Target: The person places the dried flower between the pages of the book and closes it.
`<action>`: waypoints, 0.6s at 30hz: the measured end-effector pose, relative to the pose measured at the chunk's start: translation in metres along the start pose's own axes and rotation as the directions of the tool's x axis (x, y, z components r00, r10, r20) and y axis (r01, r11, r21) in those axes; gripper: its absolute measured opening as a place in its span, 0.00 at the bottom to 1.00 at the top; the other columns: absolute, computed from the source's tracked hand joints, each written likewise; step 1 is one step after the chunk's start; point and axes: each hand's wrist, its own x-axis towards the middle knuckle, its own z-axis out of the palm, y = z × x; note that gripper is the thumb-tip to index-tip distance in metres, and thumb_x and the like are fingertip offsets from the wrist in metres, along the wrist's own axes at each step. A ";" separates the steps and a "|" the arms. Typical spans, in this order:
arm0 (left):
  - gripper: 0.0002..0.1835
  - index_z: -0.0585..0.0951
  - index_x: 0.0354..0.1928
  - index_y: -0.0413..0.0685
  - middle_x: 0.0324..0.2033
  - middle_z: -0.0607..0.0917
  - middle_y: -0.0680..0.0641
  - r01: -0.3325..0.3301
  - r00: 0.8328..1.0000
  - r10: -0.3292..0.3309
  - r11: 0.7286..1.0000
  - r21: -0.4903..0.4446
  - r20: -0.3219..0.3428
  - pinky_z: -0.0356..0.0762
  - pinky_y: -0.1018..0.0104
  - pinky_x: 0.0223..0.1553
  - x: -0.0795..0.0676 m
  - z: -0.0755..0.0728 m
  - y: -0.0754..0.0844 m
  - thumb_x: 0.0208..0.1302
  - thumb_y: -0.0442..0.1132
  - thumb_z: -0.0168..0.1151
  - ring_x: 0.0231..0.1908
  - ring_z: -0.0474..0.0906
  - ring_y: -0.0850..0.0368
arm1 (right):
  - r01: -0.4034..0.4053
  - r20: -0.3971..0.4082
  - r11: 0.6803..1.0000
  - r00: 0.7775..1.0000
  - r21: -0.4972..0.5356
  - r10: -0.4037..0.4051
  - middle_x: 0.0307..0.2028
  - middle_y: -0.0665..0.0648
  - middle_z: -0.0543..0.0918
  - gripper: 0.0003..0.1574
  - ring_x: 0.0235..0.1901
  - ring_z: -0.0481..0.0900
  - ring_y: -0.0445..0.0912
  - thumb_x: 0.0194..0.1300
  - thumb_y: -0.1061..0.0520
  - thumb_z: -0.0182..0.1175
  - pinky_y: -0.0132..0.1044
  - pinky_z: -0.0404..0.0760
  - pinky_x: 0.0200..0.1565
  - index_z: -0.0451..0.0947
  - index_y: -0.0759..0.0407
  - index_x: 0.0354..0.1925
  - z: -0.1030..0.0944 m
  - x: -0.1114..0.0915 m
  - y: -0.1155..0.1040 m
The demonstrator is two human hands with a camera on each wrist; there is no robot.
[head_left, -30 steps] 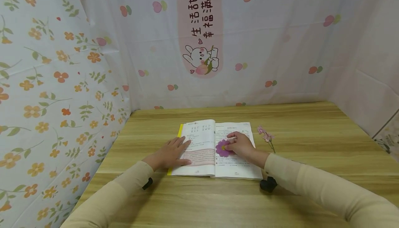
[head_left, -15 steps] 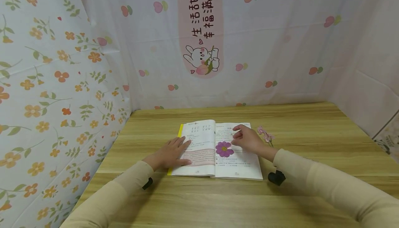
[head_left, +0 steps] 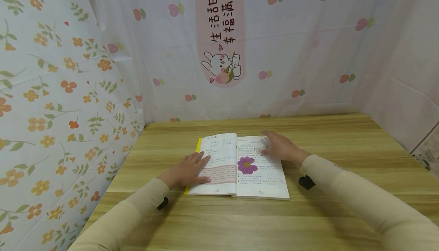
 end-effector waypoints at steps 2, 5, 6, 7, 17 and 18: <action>0.49 0.52 0.77 0.51 0.74 0.53 0.39 -0.004 1.000 0.004 1.000 -0.006 -0.002 0.50 0.45 0.68 0.000 0.000 0.000 0.63 0.74 0.44 0.72 0.49 0.41 | 0.001 0.012 1.000 1.000 -0.030 -0.001 0.69 0.70 0.62 0.50 0.67 0.59 0.65 0.62 0.50 0.68 0.59 0.58 0.64 0.55 0.66 0.72 -0.001 0.003 0.004; 0.49 0.51 0.77 0.52 0.74 0.53 0.39 -0.006 1.000 0.006 1.000 0.000 0.002 0.50 0.45 0.68 0.000 0.000 -0.001 0.63 0.74 0.43 0.72 0.49 0.41 | 0.013 0.026 0.995 1.000 -0.094 -0.010 0.69 0.69 0.61 0.50 0.67 0.59 0.65 0.64 0.47 0.66 0.59 0.59 0.64 0.54 0.65 0.73 0.000 0.008 0.013; 0.49 0.51 0.77 0.52 0.74 0.53 0.39 -0.006 1.000 0.006 1.000 0.007 0.004 0.50 0.46 0.68 0.000 0.001 -0.001 0.63 0.75 0.42 0.72 0.49 0.41 | 0.019 0.030 0.993 0.999 -0.114 -0.016 0.69 0.70 0.61 0.49 0.67 0.59 0.65 0.65 0.46 0.65 0.60 0.59 0.64 0.54 0.65 0.73 0.000 0.009 0.015; 0.49 0.51 0.77 0.52 0.74 0.54 0.39 -0.009 1.000 0.009 1.000 0.007 0.000 0.50 0.45 0.68 0.000 0.000 -0.001 0.63 0.75 0.42 0.72 0.49 0.41 | 0.026 0.035 0.991 0.999 -0.132 -0.021 0.69 0.70 0.60 0.50 0.67 0.59 0.66 0.65 0.45 0.64 0.60 0.58 0.64 0.54 0.65 0.73 0.000 0.010 0.018; 0.49 0.53 0.77 0.50 0.73 0.56 0.39 -0.014 1.000 0.015 1.000 0.023 -0.014 0.52 0.45 0.67 -0.001 -0.001 0.001 0.63 0.74 0.44 0.71 0.51 0.40 | 0.076 0.147 0.949 0.989 -0.307 -0.032 0.71 0.74 0.53 0.59 0.70 0.48 0.68 0.68 0.27 0.47 0.67 0.48 0.63 0.47 0.72 0.73 0.002 0.018 0.041; 0.49 0.53 0.76 0.50 0.73 0.56 0.39 -0.017 1.000 0.017 1.000 0.022 -0.017 0.52 0.44 0.67 -0.001 -0.001 0.001 0.63 0.74 0.44 0.71 0.51 0.40 | 0.081 0.153 0.946 0.988 -0.314 -0.034 0.71 0.74 0.53 0.60 0.69 0.48 0.69 0.68 0.26 0.45 0.68 0.47 0.63 0.47 0.73 0.73 0.002 0.018 0.043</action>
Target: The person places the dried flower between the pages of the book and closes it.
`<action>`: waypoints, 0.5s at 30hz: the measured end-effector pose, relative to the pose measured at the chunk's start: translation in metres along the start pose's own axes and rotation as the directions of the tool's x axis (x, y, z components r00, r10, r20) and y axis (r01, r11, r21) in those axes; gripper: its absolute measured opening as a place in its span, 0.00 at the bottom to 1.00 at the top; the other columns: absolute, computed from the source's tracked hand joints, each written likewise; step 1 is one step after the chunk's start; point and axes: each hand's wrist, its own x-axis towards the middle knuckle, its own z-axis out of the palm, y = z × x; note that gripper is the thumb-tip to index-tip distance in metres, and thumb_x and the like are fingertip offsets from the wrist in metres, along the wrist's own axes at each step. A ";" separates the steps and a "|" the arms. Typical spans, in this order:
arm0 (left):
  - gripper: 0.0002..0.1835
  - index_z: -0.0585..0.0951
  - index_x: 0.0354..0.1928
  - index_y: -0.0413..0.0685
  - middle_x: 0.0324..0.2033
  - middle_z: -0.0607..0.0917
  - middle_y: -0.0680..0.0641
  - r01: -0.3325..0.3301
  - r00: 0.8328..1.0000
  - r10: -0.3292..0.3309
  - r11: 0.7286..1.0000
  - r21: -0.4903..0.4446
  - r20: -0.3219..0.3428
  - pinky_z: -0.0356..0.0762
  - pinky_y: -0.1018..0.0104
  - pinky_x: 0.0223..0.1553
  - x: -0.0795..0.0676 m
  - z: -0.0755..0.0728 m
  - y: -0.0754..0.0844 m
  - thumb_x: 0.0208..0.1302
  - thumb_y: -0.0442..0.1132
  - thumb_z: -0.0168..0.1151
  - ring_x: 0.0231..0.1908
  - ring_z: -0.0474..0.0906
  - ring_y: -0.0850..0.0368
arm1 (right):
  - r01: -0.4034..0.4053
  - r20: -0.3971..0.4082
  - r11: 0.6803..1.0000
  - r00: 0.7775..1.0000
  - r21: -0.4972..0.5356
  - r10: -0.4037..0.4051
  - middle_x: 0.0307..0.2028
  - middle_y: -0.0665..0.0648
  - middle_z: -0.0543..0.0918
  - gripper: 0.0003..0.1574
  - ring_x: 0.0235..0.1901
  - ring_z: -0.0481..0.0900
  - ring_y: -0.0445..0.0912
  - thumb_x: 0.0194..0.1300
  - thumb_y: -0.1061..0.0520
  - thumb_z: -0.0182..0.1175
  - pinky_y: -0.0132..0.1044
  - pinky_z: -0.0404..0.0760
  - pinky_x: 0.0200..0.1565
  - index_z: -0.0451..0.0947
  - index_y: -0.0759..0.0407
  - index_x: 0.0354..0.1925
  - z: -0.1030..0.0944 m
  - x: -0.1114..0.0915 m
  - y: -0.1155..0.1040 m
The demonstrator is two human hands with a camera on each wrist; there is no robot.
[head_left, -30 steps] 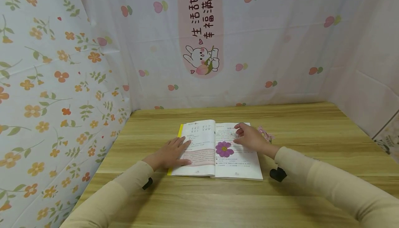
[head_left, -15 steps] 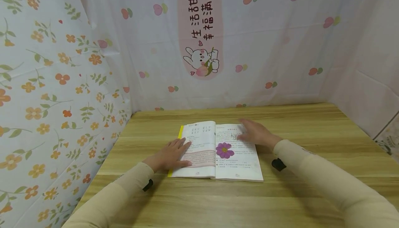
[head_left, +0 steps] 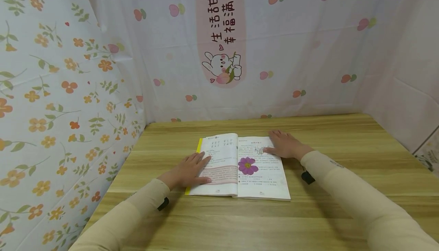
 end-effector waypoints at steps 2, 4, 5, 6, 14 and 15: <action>0.49 0.53 0.76 0.50 0.73 0.56 0.38 -0.004 1.000 0.004 1.000 -0.003 -0.003 0.52 0.44 0.67 0.000 0.000 0.000 0.63 0.73 0.44 0.71 0.52 0.40 | -0.002 0.012 1.000 1.000 0.005 0.002 0.71 0.75 0.51 0.61 0.70 0.46 0.70 0.68 0.25 0.43 0.69 0.46 0.63 0.47 0.73 0.73 0.001 0.000 0.002; 0.49 0.53 0.76 0.49 0.73 0.55 0.38 -0.004 1.000 0.004 1.000 -0.004 -0.002 0.52 0.44 0.67 -0.001 0.000 0.000 0.63 0.73 0.44 0.71 0.51 0.40 | -0.007 0.022 1.000 1.000 0.009 0.007 0.71 0.75 0.51 0.60 0.70 0.45 0.69 0.68 0.25 0.42 0.68 0.45 0.63 0.47 0.72 0.73 0.001 -0.001 0.002; 0.49 0.53 0.76 0.49 0.73 0.55 0.38 -0.003 1.000 0.003 1.000 -0.005 -0.001 0.52 0.44 0.67 -0.001 0.000 0.000 0.63 0.73 0.44 0.71 0.51 0.40 | -0.005 0.021 1.000 1.000 0.013 0.004 0.71 0.75 0.51 0.60 0.70 0.45 0.70 0.68 0.25 0.42 0.68 0.45 0.63 0.47 0.72 0.73 0.001 -0.001 0.002; 0.49 0.53 0.77 0.50 0.73 0.55 0.38 -0.001 1.000 0.001 1.000 -0.007 0.000 0.52 0.44 0.67 -0.001 0.000 0.000 0.63 0.73 0.44 0.71 0.51 0.40 | -0.005 0.019 1.000 1.000 0.019 0.005 0.71 0.75 0.51 0.59 0.70 0.45 0.70 0.68 0.26 0.43 0.68 0.44 0.63 0.48 0.72 0.73 0.000 -0.001 0.002; 0.49 0.52 0.77 0.50 0.73 0.54 0.39 0.003 1.000 -0.003 1.000 -0.007 0.004 0.52 0.44 0.67 -0.001 0.000 0.000 0.63 0.74 0.44 0.71 0.51 0.40 | 0.008 -0.010 1.000 1.000 0.017 -0.008 0.70 0.76 0.54 0.57 0.69 0.48 0.70 0.69 0.29 0.48 0.68 0.47 0.63 0.51 0.75 0.71 -0.001 -0.002 -0.002; 0.49 0.52 0.77 0.50 0.73 0.54 0.39 0.001 1.000 -0.001 1.000 -0.005 0.003 0.52 0.44 0.67 -0.001 -0.001 0.000 0.63 0.73 0.44 0.71 0.51 0.40 | 0.014 -0.020 1.000 1.000 0.016 -0.014 0.69 0.76 0.55 0.57 0.69 0.49 0.70 0.69 0.30 0.49 0.67 0.48 0.63 0.51 0.75 0.71 -0.001 -0.002 -0.001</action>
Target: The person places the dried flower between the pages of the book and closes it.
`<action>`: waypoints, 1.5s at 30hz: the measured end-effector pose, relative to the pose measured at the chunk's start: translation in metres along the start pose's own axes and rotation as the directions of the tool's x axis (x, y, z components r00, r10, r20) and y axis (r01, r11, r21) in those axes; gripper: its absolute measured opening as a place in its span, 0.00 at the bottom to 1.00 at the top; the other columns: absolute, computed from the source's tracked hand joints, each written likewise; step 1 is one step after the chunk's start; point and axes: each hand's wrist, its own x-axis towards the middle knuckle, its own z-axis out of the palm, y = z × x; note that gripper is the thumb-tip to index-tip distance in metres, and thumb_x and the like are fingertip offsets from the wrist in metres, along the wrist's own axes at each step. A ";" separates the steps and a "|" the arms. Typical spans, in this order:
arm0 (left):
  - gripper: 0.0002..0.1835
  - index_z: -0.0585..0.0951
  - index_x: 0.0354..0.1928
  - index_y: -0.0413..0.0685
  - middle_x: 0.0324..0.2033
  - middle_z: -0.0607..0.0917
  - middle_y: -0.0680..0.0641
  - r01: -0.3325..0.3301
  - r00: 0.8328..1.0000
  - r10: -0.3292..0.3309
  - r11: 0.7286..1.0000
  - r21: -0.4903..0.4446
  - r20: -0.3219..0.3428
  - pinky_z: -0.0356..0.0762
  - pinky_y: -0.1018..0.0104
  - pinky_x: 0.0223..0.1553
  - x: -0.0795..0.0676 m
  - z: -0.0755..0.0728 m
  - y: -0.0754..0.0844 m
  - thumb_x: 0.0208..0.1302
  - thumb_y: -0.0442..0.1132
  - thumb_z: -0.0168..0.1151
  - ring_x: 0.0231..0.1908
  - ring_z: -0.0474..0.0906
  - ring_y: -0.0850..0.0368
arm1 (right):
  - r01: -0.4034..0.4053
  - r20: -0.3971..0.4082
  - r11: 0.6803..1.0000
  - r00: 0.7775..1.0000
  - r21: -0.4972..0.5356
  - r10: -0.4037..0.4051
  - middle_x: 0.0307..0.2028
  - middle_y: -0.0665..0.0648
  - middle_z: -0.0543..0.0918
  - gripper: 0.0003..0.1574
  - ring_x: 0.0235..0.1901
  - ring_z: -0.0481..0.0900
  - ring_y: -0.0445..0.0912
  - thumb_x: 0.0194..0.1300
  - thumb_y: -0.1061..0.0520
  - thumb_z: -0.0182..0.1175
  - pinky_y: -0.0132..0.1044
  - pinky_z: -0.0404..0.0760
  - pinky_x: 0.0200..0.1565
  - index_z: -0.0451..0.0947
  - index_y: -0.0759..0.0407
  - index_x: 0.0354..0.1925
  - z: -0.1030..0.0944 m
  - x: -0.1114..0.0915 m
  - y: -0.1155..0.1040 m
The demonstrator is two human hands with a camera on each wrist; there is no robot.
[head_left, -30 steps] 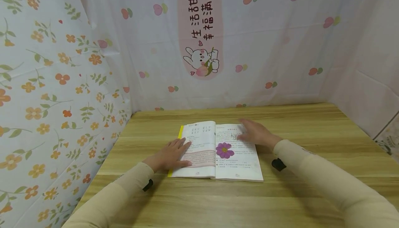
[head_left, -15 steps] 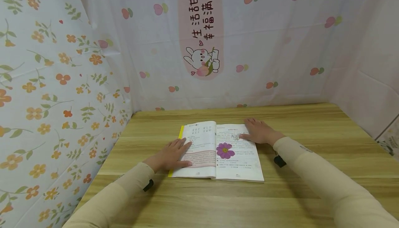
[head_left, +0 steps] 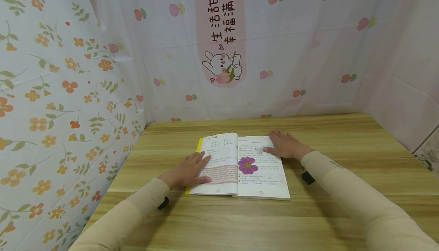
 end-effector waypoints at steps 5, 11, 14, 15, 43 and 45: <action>0.49 0.52 0.77 0.49 0.73 0.55 0.39 0.000 1.000 0.000 1.000 0.014 0.004 0.52 0.45 0.67 0.000 -0.001 0.001 0.64 0.73 0.44 0.71 0.51 0.41 | 0.010 -0.084 0.997 0.996 0.082 -0.003 0.66 0.75 0.62 0.56 0.66 0.59 0.68 0.64 0.33 0.59 0.61 0.57 0.64 0.57 0.75 0.68 0.002 0.000 0.002; 0.49 0.52 0.77 0.50 0.73 0.54 0.39 0.010 1.000 -0.010 1.000 0.002 0.012 0.51 0.45 0.67 0.000 -0.002 0.002 0.64 0.73 0.44 0.71 0.50 0.41 | -0.032 -0.131 0.954 0.989 0.297 0.074 0.64 0.70 0.68 0.49 0.63 0.66 0.65 0.64 0.34 0.60 0.59 0.64 0.61 0.64 0.69 0.67 -0.002 -0.003 -0.001; 0.48 0.52 0.77 0.50 0.73 0.54 0.39 0.005 1.000 -0.005 1.000 0.004 0.006 0.52 0.45 0.67 0.000 -0.001 0.001 0.64 0.73 0.45 0.71 0.51 0.41 | -0.040 -0.131 0.916 0.986 0.399 0.100 0.65 0.69 0.68 0.47 0.61 0.68 0.64 0.67 0.34 0.57 0.59 0.67 0.59 0.65 0.67 0.67 -0.006 -0.005 -0.005; 0.48 0.52 0.77 0.50 0.73 0.54 0.39 0.004 1.000 -0.004 1.000 0.007 0.006 0.52 0.45 0.67 0.000 0.000 0.001 0.64 0.73 0.45 0.71 0.51 0.41 | -0.039 -0.133 0.902 0.986 0.429 0.106 0.65 0.70 0.68 0.47 0.61 0.68 0.65 0.67 0.34 0.55 0.59 0.67 0.58 0.64 0.67 0.67 -0.007 -0.005 -0.007; 0.48 0.51 0.77 0.49 0.73 0.54 0.38 -0.005 1.000 0.005 1.000 0.000 0.014 0.52 0.45 0.67 0.001 0.000 -0.001 0.65 0.73 0.43 0.71 0.50 0.41 | -0.092 0.037 0.275 0.979 0.957 0.201 0.61 0.70 0.68 0.51 0.57 0.72 0.57 0.74 0.31 0.31 0.47 0.73 0.55 0.42 0.68 0.74 -0.025 -0.035 -0.046; 0.48 0.51 0.77 0.49 0.73 0.54 0.38 -0.004 1.000 0.004 1.000 0.001 0.015 0.52 0.45 0.67 0.002 -0.001 -0.001 0.65 0.73 0.43 0.71 0.51 0.40 | -0.067 0.040 0.150 0.984 0.986 0.176 0.52 0.65 0.76 0.54 0.44 0.79 0.50 0.71 0.29 0.32 0.40 0.79 0.44 0.41 0.68 0.74 -0.028 -0.035 -0.050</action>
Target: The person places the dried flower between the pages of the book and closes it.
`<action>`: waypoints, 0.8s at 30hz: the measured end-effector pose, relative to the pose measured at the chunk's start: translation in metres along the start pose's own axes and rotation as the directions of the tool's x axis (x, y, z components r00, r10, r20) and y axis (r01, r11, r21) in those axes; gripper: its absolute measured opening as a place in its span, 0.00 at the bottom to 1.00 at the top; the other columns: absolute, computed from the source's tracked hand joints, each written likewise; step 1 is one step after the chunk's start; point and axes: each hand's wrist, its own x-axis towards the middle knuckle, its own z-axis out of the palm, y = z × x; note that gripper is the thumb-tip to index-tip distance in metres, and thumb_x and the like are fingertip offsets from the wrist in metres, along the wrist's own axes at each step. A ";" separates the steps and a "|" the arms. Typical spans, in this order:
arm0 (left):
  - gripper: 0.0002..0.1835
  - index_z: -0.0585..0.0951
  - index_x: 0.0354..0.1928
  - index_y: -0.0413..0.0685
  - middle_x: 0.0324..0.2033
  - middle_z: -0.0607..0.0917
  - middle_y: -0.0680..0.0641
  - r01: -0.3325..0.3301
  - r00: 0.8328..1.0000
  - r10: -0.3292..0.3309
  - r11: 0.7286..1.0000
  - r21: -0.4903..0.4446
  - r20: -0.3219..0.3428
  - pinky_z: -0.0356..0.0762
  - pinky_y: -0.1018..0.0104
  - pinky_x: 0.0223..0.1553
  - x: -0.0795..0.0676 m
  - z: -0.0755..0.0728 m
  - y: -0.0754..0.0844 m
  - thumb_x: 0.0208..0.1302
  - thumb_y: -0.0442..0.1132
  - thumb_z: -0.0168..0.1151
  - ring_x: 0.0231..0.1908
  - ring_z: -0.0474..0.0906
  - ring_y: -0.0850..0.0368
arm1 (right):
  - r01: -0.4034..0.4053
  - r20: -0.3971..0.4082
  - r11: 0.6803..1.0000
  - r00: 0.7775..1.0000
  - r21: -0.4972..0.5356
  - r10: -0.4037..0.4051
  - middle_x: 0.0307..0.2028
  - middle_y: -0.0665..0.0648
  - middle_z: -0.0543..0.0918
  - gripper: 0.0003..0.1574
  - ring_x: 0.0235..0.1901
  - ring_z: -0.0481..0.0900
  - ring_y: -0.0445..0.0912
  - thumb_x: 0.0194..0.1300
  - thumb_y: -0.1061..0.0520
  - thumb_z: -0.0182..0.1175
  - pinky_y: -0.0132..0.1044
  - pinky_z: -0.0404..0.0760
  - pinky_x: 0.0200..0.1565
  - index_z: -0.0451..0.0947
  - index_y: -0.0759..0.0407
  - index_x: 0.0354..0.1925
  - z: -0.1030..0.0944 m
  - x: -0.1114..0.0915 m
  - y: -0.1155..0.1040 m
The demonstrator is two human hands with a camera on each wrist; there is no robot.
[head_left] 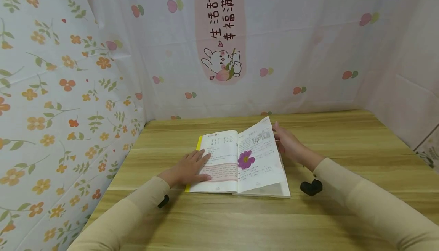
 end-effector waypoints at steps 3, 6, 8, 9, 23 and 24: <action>0.48 0.52 0.76 0.48 0.73 0.55 0.37 -0.006 1.000 0.006 1.000 -0.003 -0.008 0.53 0.44 0.67 0.000 -0.002 0.001 0.65 0.72 0.45 0.71 0.52 0.40 | -0.001 0.037 0.990 0.999 0.138 -0.004 0.42 0.57 0.79 0.56 0.35 0.81 0.43 0.69 0.27 0.32 0.35 0.80 0.37 0.42 0.70 0.73 0.007 -0.003 -0.005; 0.48 0.53 0.76 0.48 0.72 0.55 0.37 -0.012 1.000 0.012 1.000 0.001 -0.010 0.53 0.44 0.66 -0.001 -0.002 0.001 0.65 0.71 0.45 0.70 0.52 0.39 | -0.014 0.067 0.983 0.998 0.180 0.002 0.39 0.54 0.80 0.54 0.35 0.81 0.42 0.70 0.28 0.30 0.34 0.81 0.37 0.46 0.72 0.70 0.016 -0.008 -0.007; 0.47 0.53 0.76 0.47 0.72 0.56 0.37 -0.013 1.000 0.013 1.000 0.000 -0.014 0.53 0.44 0.66 0.000 -0.002 0.001 0.65 0.71 0.45 0.70 0.52 0.39 | -0.021 0.082 0.985 0.997 0.170 0.007 0.39 0.54 0.79 0.51 0.35 0.81 0.42 0.72 0.30 0.27 0.34 0.80 0.37 0.47 0.72 0.69 0.022 -0.011 -0.007; 0.47 0.54 0.76 0.47 0.72 0.56 0.37 -0.015 1.000 0.015 1.000 -0.003 -0.019 0.53 0.44 0.66 0.000 -0.002 0.001 0.65 0.71 0.46 0.70 0.53 0.39 | -0.026 0.091 0.986 0.996 0.164 0.011 0.40 0.55 0.79 0.50 0.36 0.80 0.42 0.73 0.31 0.26 0.35 0.80 0.38 0.47 0.71 0.69 0.026 -0.012 -0.006; 0.48 0.52 0.77 0.50 0.73 0.55 0.38 0.009 1.000 -0.009 1.000 0.000 -0.008 0.52 0.46 0.67 0.000 0.000 0.001 0.65 0.72 0.45 0.71 0.51 0.42 | 0.207 0.155 0.859 0.976 -0.467 -0.151 0.64 0.64 0.70 0.40 0.58 0.72 0.57 0.71 0.45 0.57 0.50 0.75 0.54 0.59 0.61 0.72 0.080 -0.028 0.020; 0.48 0.53 0.77 0.49 0.73 0.55 0.38 0.007 1.000 -0.007 1.000 0.004 -0.011 0.52 0.45 0.67 0.000 0.000 0.001 0.65 0.72 0.45 0.71 0.52 0.41 | 0.217 0.154 0.830 0.975 -0.514 -0.159 0.65 0.61 0.69 0.42 0.59 0.72 0.56 0.69 0.44 0.60 0.51 0.74 0.55 0.59 0.58 0.72 0.083 -0.029 0.022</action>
